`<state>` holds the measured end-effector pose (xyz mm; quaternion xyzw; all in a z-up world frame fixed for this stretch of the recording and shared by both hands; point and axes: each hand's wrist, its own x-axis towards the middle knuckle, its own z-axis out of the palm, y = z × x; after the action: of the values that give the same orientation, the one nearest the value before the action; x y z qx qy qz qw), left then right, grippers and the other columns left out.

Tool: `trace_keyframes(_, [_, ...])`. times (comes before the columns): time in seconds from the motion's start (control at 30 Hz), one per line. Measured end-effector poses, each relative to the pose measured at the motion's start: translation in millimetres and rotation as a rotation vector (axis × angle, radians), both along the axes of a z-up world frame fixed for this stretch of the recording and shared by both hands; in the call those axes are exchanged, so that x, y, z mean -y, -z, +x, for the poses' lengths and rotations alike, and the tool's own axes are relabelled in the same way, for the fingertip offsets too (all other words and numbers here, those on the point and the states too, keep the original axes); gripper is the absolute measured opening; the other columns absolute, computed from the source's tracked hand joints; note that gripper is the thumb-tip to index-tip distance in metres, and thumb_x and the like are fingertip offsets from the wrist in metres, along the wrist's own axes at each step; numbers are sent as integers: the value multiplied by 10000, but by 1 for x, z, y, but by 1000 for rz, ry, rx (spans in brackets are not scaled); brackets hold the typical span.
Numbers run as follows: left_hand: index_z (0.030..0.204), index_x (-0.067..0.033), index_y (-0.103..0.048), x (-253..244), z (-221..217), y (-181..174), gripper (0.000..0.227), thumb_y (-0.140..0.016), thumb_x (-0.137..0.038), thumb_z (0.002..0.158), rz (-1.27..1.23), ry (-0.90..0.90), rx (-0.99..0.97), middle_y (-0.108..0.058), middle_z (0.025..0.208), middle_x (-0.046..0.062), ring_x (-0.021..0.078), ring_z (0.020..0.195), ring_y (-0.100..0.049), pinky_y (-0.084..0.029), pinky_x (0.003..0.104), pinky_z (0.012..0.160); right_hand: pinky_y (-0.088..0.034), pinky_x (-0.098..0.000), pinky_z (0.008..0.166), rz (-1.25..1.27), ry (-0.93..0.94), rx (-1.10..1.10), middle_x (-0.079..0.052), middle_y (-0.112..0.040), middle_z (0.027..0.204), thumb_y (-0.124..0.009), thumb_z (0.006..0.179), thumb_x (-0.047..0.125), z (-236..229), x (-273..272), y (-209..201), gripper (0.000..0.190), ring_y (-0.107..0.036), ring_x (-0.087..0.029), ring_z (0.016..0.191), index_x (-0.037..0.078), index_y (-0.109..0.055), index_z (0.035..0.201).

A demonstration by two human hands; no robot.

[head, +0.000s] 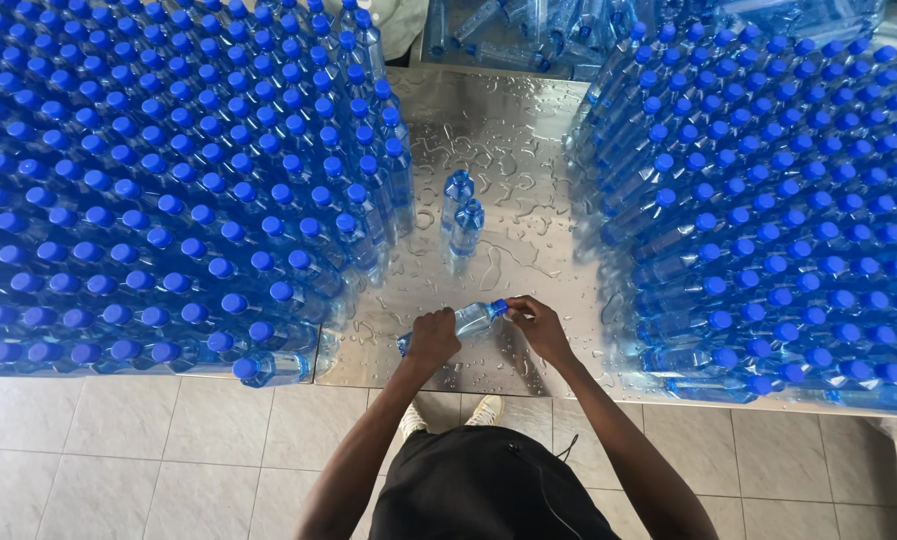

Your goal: The person repeatedly picks up empty plastic water bottles, fills them from a larger source, and places them on a metal table. The person handles the bottles one at a time, screwing on caps after filling.

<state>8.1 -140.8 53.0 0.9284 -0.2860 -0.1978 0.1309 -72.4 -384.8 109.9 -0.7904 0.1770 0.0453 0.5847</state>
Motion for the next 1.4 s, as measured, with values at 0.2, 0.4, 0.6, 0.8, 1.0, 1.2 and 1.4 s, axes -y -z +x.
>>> trace_keyframes(0.2, [1295, -12, -604, -23, -3, -82, 508, -784, -295, 913, -128, 10, -2, -748, 1093, 218, 436, 1048, -775, -598, 558, 875, -637, -377, 936, 50, -18, 66, -170, -809, 1235, -793, 1030, 169, 4, -7, -40, 351, -761, -228, 1139, 83, -728, 1364])
trace_keyframes(0.4, [1436, -84, -480, -42, -12, -155, 898, -927, -527, 796, -386, -35, -293, -674, 1214, 242, 502, 1192, -695, -540, 615, 1042, -640, -420, 1000, -264, -409, 217, -173, -765, 1241, -743, 1054, 278, -3, -36, -168, 456, -749, -303, 1204, 97, -654, 1463])
trace_keyframes(0.6, [1440, -59, -524, -51, -14, -165, 907, -964, -453, 752, -731, -100, -352, -675, 1208, 326, 594, 1203, -657, -528, 694, 1028, -645, -467, 1008, -650, -690, 373, -151, -679, 1298, -699, 1078, 261, 8, -58, -258, 422, -704, -326, 1255, 60, -634, 1443])
trace_keyframes(0.8, [1370, -78, -575, -52, -10, -149, 896, -1059, -391, 684, -1045, -182, -340, -715, 1219, 271, 535, 1208, -693, -553, 627, 1061, -642, -407, 1017, -811, -700, 465, -93, -678, 1313, -686, 1079, 295, 20, -58, -276, 354, -698, -265, 1286, 104, -688, 1377])
trace_keyframes(1.0, [1384, -98, -552, -59, 4, -142, 760, -938, -437, 824, -842, -211, -279, -726, 1200, 255, 514, 1162, -709, -575, 666, 1011, -642, -406, 1018, -798, -627, 493, -96, -681, 1336, -687, 1083, 288, 25, -64, -248, 322, -697, -280, 1298, 78, -707, 1326])
trace_keyframes(1.2, [1241, -53, -623, -57, 21, -40, 520, -823, -368, 879, -179, -168, 25, -750, 1064, 171, 400, 1020, -792, -664, 560, 881, -629, -450, 1055, -835, -584, 181, -80, -602, 1461, -598, 1128, 382, 25, -37, -145, 389, -628, -302, 1398, 149, -689, 1426])
trace_keyframes(1.4, [1211, -37, -618, -64, 28, -22, 484, -827, -339, 896, -119, -144, -35, -752, 1065, 174, 410, 1024, -792, -662, 556, 837, -597, -436, 1076, -589, -545, 58, -66, -617, 1458, -562, 1143, 316, 18, -25, -92, 370, -619, -349, 1407, 194, -651, 1480])
